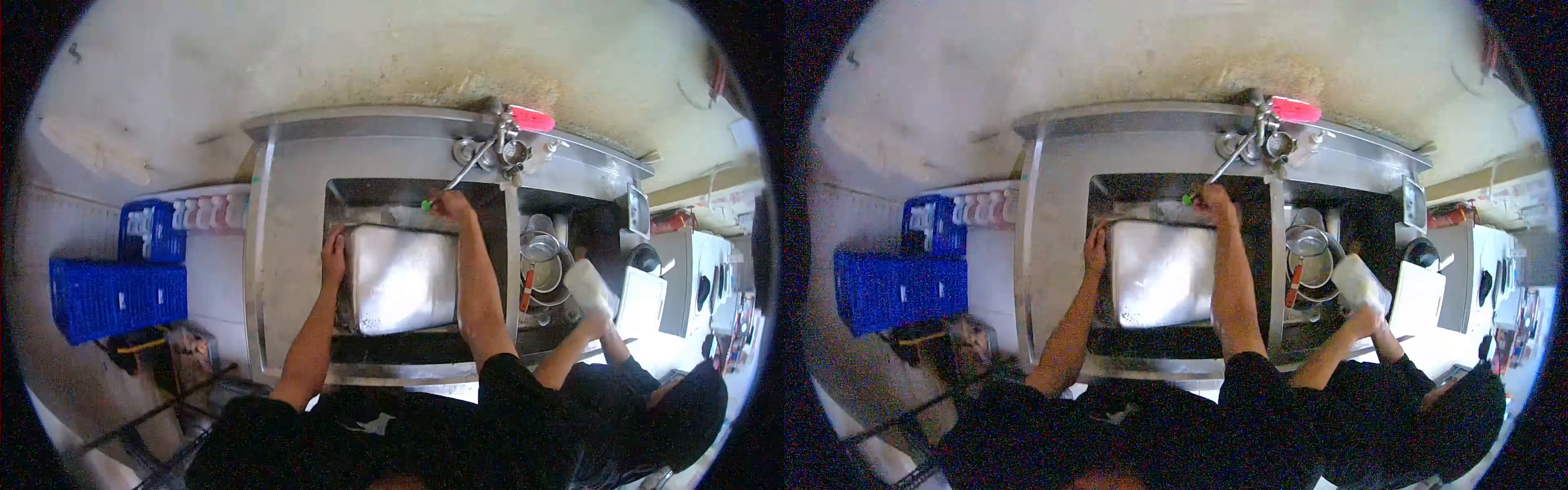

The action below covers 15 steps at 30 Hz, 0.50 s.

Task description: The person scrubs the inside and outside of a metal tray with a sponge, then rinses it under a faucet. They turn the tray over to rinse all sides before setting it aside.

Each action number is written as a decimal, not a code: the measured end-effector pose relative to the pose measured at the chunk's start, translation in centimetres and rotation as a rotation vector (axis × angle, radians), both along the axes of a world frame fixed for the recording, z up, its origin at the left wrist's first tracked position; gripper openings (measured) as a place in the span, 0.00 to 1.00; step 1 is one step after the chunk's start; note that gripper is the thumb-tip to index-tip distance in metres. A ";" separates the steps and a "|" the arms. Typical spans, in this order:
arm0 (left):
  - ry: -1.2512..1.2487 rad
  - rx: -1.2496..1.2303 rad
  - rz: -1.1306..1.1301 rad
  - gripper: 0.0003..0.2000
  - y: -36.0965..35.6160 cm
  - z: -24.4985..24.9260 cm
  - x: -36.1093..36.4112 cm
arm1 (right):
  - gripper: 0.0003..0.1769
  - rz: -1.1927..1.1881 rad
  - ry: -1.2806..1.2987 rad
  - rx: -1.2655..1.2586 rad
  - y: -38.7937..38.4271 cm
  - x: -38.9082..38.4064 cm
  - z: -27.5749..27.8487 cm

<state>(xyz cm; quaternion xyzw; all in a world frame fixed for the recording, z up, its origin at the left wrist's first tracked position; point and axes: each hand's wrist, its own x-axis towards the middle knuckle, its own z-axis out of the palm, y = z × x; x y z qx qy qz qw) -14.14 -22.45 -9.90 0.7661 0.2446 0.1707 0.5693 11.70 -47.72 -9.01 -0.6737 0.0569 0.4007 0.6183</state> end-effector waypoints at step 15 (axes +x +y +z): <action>0.176 0.342 -0.478 0.19 -3.7 7.2 11.4 | 0.32 -0.216 -0.659 -0.347 -4.4 3.1 -2.8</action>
